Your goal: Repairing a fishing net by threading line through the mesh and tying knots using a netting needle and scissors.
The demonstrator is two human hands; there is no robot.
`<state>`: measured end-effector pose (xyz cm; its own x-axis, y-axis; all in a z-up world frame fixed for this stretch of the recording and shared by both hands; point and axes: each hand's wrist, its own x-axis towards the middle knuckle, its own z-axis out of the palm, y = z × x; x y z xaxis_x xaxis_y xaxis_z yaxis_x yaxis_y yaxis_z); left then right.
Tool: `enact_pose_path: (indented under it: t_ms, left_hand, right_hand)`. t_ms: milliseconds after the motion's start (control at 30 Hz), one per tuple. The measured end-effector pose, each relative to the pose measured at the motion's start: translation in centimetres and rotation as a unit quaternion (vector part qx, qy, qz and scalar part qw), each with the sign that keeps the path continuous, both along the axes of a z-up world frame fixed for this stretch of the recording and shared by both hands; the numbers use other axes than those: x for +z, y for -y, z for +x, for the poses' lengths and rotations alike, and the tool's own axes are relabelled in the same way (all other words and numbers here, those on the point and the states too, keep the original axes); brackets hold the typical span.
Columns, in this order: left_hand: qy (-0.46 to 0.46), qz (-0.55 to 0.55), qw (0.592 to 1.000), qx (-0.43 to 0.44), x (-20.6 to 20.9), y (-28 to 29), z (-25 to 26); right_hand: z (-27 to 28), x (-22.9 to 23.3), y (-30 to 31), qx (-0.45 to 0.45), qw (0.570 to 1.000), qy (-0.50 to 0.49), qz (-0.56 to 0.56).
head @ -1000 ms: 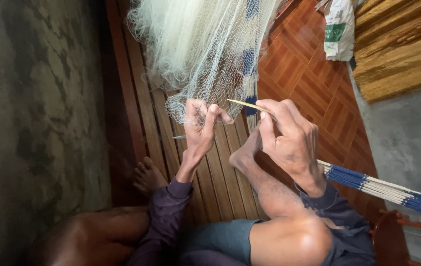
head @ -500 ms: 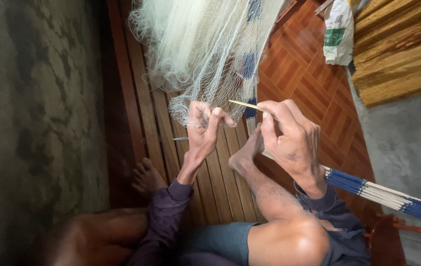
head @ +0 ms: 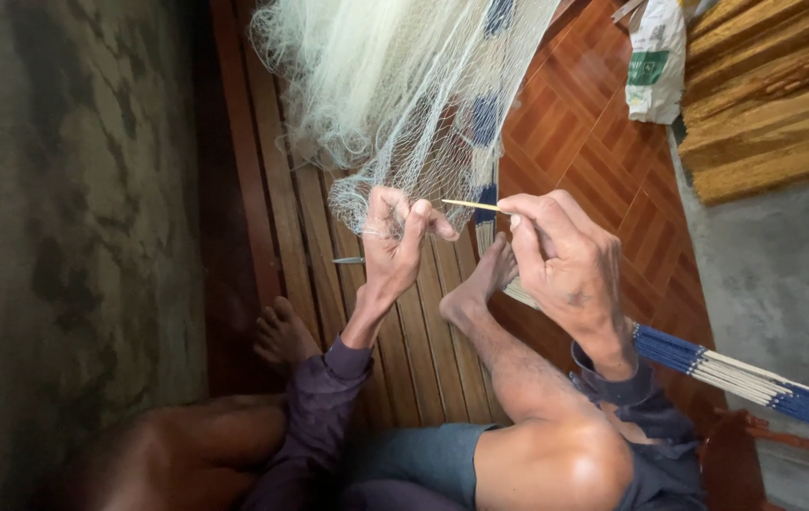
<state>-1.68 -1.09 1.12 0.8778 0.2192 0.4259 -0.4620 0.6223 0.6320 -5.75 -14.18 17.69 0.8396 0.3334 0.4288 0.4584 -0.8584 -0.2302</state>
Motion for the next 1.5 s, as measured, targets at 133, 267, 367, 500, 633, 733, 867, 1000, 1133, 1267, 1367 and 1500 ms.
enact_pose_path:
  t_ms: [133, 267, 367, 500, 633, 733, 867, 1000, 1133, 1267, 1367, 1500]
  left_hand:
    - [-0.018, -0.003, 1.000, -0.016, 0.3, -0.2, -0.1]
    - [-0.033, -0.016, 0.998, -0.051, 0.8, -0.2, 0.3]
    - [-0.039, 0.004, 0.996, -0.080, 1.3, -0.2, 0.7]
    - [-0.078, 0.038, 0.989, -0.116, 1.0, 0.5, 1.5]
    - [-0.118, 0.062, 0.987, -0.088, -1.0, 0.1, 2.3]
    - [-0.176, 0.192, 0.963, -0.062, 0.1, -4.3, 1.2]
    - [-0.300, 0.567, 0.767, -0.017, 4.9, -10.0, -2.0]
    - [-0.290, 0.645, 0.701, 0.095, 2.3, -10.0, -1.5]
    - [-0.181, 0.590, 0.783, 0.079, 8.8, -7.8, -1.1]
    - [-0.122, 0.588, 0.799, 0.024, 9.5, -4.1, 0.7]
    - [-0.118, 0.581, 0.805, -0.013, 7.8, -2.3, 2.6]
    - [-0.101, 0.553, 0.825, -0.063, 9.8, -3.1, 1.6]
  right_hand:
    - [0.2, 0.3, 0.3, 0.019, 1.000, -0.004, -0.005]
    - [0.8, 0.8, 0.2, 0.047, 0.999, 0.003, -0.017]
    - [2.0, 0.1, 1.2, 0.075, 0.996, 0.023, -0.038]
    - [3.7, 0.5, 0.0, 0.154, 0.988, 0.006, -0.026]
    - [5.4, -0.5, -0.2, 0.202, 0.979, -0.022, 0.033]
    - [6.4, -0.2, -0.2, 0.223, 0.975, -0.008, 0.013]
    - [6.8, 0.8, 0.1, 0.209, 0.977, 0.000, -0.044]
    - [7.1, 0.6, 0.8, 0.192, 0.980, -0.016, -0.057]
    - [6.5, 1.1, -0.2, 0.178, 0.981, -0.062, -0.049]
    - [7.1, 0.1, 0.0, 0.127, 0.983, -0.103, -0.076]
    - [6.3, 0.7, -0.3, 0.070, 0.983, -0.162, -0.057]
    - [5.0, 2.1, 0.1, 0.045, 0.978, -0.202, -0.005]
